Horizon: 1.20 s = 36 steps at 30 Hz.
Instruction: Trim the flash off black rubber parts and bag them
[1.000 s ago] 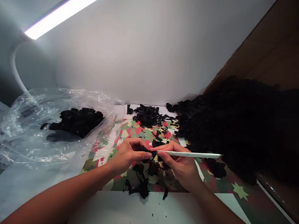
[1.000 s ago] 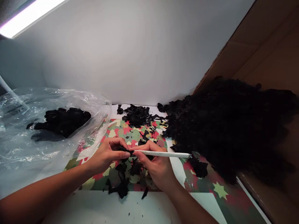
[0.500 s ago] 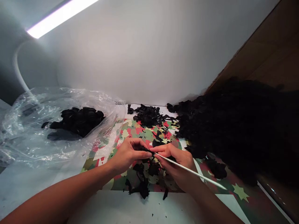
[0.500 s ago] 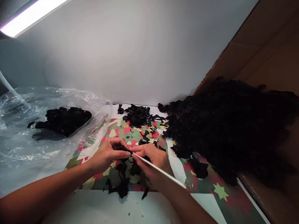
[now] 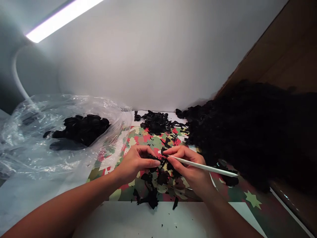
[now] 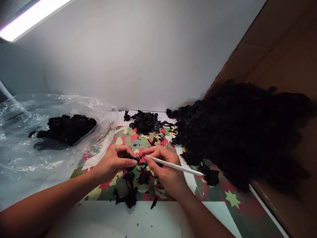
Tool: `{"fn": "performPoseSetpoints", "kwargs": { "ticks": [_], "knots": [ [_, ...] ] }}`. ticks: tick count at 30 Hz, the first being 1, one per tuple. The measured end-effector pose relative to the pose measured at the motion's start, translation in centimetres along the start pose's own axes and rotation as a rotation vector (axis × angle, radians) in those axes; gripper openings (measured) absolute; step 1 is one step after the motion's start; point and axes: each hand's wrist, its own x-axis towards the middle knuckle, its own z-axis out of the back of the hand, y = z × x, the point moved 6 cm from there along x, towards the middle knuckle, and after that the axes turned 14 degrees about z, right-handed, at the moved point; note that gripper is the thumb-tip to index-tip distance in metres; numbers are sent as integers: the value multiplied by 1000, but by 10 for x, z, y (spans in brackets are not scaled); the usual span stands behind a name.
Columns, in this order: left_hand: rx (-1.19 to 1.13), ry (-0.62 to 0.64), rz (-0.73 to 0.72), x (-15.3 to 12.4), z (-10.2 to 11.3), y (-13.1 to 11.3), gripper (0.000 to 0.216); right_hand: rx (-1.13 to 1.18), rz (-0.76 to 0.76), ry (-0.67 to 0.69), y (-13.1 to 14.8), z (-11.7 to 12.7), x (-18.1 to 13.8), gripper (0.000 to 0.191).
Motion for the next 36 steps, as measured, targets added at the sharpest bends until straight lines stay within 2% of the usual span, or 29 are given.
{"fn": "performPoseSetpoints", "kwargs": {
  "ticks": [6, 17, 22, 26, 31, 36],
  "knots": [
    [61, 9, 30, 3, 0, 2, 26, 9, 38, 113, 3, -8, -5, 15],
    [112, 10, 33, 4, -2, 1, 22, -131, 147, 177, 5, -11, -4, 15],
    [122, -5, 32, 4, -2, 1, 21, -208, 295, 198, 14, -16, -4, 16],
    [121, -20, 32, 4, -2, 3, 21, -337, 399, 152, 20, -22, -7, 16],
    [108, -26, 27, 2, -2, 2, 28, -435, 274, 43, 11, -15, -7, 15],
    [151, -30, 15, 0, -3, -2, 28, -206, 80, -31, 5, -5, -5, 20]
  ]
}}
